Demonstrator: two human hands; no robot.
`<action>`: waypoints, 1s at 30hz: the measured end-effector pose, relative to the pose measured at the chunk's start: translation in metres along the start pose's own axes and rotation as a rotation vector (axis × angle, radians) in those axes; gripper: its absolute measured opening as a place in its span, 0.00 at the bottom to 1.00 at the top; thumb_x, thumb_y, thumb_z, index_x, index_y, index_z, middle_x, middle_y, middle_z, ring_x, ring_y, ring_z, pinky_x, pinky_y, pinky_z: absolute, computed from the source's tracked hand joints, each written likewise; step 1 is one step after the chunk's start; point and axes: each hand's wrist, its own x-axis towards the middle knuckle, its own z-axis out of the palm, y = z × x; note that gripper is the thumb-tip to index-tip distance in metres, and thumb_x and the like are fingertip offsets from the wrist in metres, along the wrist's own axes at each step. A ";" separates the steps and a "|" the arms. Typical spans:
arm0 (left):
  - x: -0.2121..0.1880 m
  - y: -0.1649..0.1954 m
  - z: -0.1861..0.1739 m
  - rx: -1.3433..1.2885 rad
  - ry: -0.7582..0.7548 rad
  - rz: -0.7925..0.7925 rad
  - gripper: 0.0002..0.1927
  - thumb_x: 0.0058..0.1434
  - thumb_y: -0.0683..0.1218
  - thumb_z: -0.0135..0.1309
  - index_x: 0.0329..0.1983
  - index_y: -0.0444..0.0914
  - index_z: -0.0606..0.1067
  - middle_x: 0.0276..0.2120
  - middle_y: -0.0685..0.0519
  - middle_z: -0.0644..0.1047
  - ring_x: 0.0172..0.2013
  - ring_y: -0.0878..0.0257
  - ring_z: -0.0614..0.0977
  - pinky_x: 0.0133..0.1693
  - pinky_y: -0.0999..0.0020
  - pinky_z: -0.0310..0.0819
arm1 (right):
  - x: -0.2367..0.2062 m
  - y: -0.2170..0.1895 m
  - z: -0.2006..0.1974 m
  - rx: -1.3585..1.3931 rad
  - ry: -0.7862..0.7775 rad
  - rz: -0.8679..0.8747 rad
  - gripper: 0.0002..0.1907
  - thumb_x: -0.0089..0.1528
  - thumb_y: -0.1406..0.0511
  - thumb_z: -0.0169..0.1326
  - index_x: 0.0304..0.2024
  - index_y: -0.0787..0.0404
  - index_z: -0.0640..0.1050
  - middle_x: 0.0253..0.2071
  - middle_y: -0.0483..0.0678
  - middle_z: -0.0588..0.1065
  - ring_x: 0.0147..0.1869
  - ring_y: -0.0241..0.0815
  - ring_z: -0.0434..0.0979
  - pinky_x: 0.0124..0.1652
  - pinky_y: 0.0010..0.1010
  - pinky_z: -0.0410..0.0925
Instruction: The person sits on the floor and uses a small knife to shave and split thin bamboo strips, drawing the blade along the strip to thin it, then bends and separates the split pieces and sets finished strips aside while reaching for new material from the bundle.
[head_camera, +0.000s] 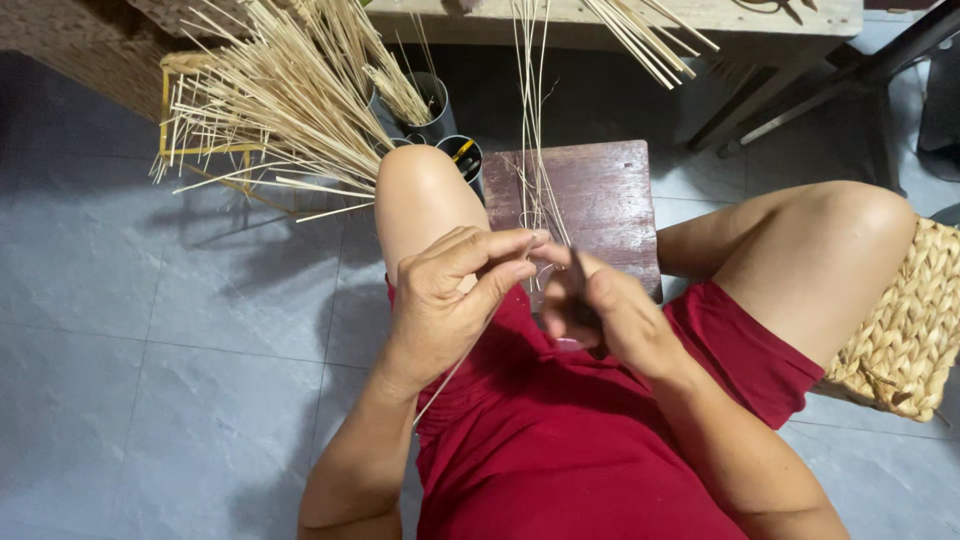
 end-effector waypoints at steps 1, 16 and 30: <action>-0.002 0.000 0.001 -0.027 0.005 0.010 0.14 0.65 0.36 0.61 0.54 0.37 0.80 0.42 0.52 0.83 0.38 0.67 0.82 0.41 0.73 0.78 | 0.000 -0.005 0.003 -0.020 0.061 -0.015 0.33 0.72 0.50 0.34 0.72 0.62 0.65 0.30 0.43 0.71 0.26 0.28 0.62 0.25 0.18 0.56; -0.010 0.007 0.009 0.168 0.055 0.137 0.13 0.63 0.34 0.62 0.50 0.37 0.79 0.37 0.53 0.81 0.37 0.64 0.83 0.39 0.71 0.79 | -0.013 -0.028 0.033 0.362 0.061 -0.076 0.23 0.75 0.64 0.43 0.71 0.60 0.58 0.34 0.54 0.71 0.27 0.35 0.67 0.27 0.22 0.64; -0.010 0.008 0.015 0.252 0.101 0.204 0.11 0.63 0.35 0.63 0.47 0.36 0.78 0.37 0.53 0.81 0.37 0.62 0.82 0.39 0.69 0.78 | -0.014 -0.022 0.031 0.388 0.061 -0.089 0.20 0.75 0.64 0.43 0.69 0.58 0.60 0.34 0.54 0.72 0.27 0.35 0.67 0.27 0.22 0.64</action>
